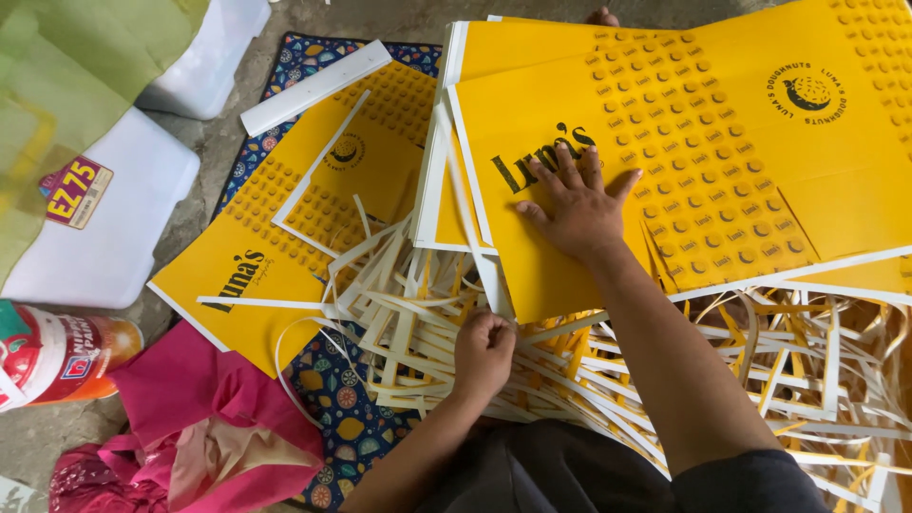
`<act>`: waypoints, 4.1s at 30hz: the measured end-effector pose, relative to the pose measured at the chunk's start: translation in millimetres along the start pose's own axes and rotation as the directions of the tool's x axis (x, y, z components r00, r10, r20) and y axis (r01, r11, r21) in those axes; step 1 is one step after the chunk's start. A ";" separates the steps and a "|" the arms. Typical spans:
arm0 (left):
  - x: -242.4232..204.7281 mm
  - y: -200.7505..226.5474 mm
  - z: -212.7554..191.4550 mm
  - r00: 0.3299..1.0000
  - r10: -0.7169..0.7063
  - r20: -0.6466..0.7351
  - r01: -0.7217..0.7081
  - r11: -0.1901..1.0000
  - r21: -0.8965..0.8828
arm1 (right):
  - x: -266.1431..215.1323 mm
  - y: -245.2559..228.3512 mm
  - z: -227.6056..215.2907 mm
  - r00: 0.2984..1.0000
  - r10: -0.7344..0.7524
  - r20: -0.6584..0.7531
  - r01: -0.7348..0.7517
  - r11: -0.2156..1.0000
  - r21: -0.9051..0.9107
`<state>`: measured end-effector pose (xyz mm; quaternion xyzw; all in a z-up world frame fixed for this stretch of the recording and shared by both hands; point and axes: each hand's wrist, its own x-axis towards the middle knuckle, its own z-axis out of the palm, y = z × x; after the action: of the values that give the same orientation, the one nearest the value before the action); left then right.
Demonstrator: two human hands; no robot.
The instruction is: Stripping the waste paper borders from printed donut box templates
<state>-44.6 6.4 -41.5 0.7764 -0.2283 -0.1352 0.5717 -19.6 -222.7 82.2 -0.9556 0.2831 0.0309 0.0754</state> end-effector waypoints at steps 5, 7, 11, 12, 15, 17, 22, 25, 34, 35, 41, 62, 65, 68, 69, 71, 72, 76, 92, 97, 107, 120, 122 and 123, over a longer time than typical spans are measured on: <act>1.1 20.0 -9.3 0.999 -0.047 -0.003 0.047 0.998 -0.043 | -0.4 1.3 -0.9 1.000 -0.003 0.016 0.003 1.000 0.009; 6.7 25.0 -11.2 0.998 -0.068 0.002 0.068 0.996 -0.056 | 1.2 0.9 -2.5 1.000 -0.009 0.002 0.008 1.000 0.013; 12.2 32.1 -12.1 0.998 -0.026 0.050 0.023 0.998 0.050 | 1.3 2.0 1.6 1.000 -0.006 0.005 0.006 1.000 0.010; 12.5 31.9 -12.0 0.998 -0.007 0.054 0.003 0.997 0.073 | 2.3 2.3 3.9 1.000 -0.011 -0.013 0.011 1.000 0.004; 13.4 34.0 -11.0 0.998 0.005 0.057 -0.010 0.995 0.104 | 2.4 1.9 1.7 1.000 -0.012 -0.010 0.012 1.000 0.007; 10.3 38.6 -11.5 0.998 0.003 0.059 -0.009 0.995 0.099 | 1.6 1.5 0.2 1.000 -0.013 -0.003 0.013 1.000 0.007; 5.9 34.8 -6.2 0.998 0.046 0.037 -0.049 0.993 0.109 | 0.7 1.7 0.8 1.000 -0.016 -0.011 0.016 1.000 0.014; 0.9 26.8 -4.2 0.998 0.016 0.059 -0.021 0.996 0.083 | 1.4 1.8 1.2 1.000 -0.011 -0.026 0.011 1.000 -0.007; 0.2 40.7 -14.3 0.997 -0.036 0.069 0.032 0.998 0.052 | 0.7 0.0 -1.9 1.000 -0.001 -0.004 0.001 1.000 0.013; 1.0 35.9 -14.0 0.992 -0.053 0.113 0.043 0.995 0.094 | 1.2 0.4 -0.7 1.000 -0.001 -0.002 0.001 1.000 0.013; 1.6 38.3 -13.7 0.983 -0.089 0.158 0.077 0.994 0.078 | -1.0 0.2 -1.5 1.000 -0.004 0.018 0.004 1.000 0.017; 33.9 95.0 -53.3 0.845 0.535 -0.020 -0.455 0.737 0.500 | -136.4 88.7 59.0 0.882 0.401 -0.248 0.322 -0.127 0.938; 80.8 121.2 -17.8 0.759 0.649 0.046 -0.584 0.649 0.487 | -174.5 112.8 113.0 0.869 0.493 -0.044 0.220 -0.305 0.927; 132.4 132.4 45.9 0.752 0.643 0.146 -0.606 0.586 0.538 | -184.1 122.9 129.2 0.859 0.498 0.117 0.104 -0.395 0.913; 149.8 133.4 70.6 0.766 0.615 0.185 -0.588 0.556 0.587 | -183.5 124.7 130.1 0.864 0.472 0.174 0.059 -0.438 0.897; 174.8 133.3 112.3 0.811 0.535 0.236 -0.554 0.574 0.603 | -173.8 122.7 131.8 0.873 0.447 0.196 0.024 -0.440 0.898; 188.4 134.0 133.3 0.852 0.445 0.277 -0.511 0.587 0.628 | -167.3 122.1 132.1 0.884 0.413 0.221 -0.018 -0.442 0.897; 194.9 149.3 145.9 0.892 0.080 0.445 -0.406 0.576 0.709 | -154.1 115.4 121.1 0.857 0.484 0.175 0.003 -0.345 0.939; 197.4 172.9 111.1 0.798 -0.082 0.596 -0.507 0.443 0.739 | -206.8 111.8 109.6 0.848 0.456 0.270 -0.165 -0.257 0.952; 208.0 129.5 58.5 0.754 0.093 0.651 -0.625 0.409 0.665 | -223.3 124.8 124.5 0.893 0.373 0.252 -0.012 -0.541 0.841; 225.4 164.8 97.6 0.670 0.262 0.694 -0.726 0.425 0.541 | -219.1 92.7 102.2 0.888 0.395 0.236 -0.004 -0.506 0.863; 204.1 189.9 143.0 0.645 -0.041 0.763 -0.685 0.412 0.601 | -212.3 100.6 103.8 0.718 0.554 0.421 -0.098 -0.518 0.850; 202.2 191.8 141.6 0.643 -0.038 0.765 -0.687 0.414 0.598 | -221.7 100.3 103.4 0.690 0.562 0.456 -0.124 -0.529 0.840; 203.8 194.3 140.5 0.647 -0.028 0.762 -0.688 0.410 0.599 | -223.6 99.5 102.7 0.669 0.567 0.480 -0.141 -0.537 0.831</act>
<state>25.5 -260.4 109.9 0.7754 -0.6149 -0.1436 -0.0053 -262.9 -168.6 -9.0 -0.2772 0.5320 -0.3091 0.7380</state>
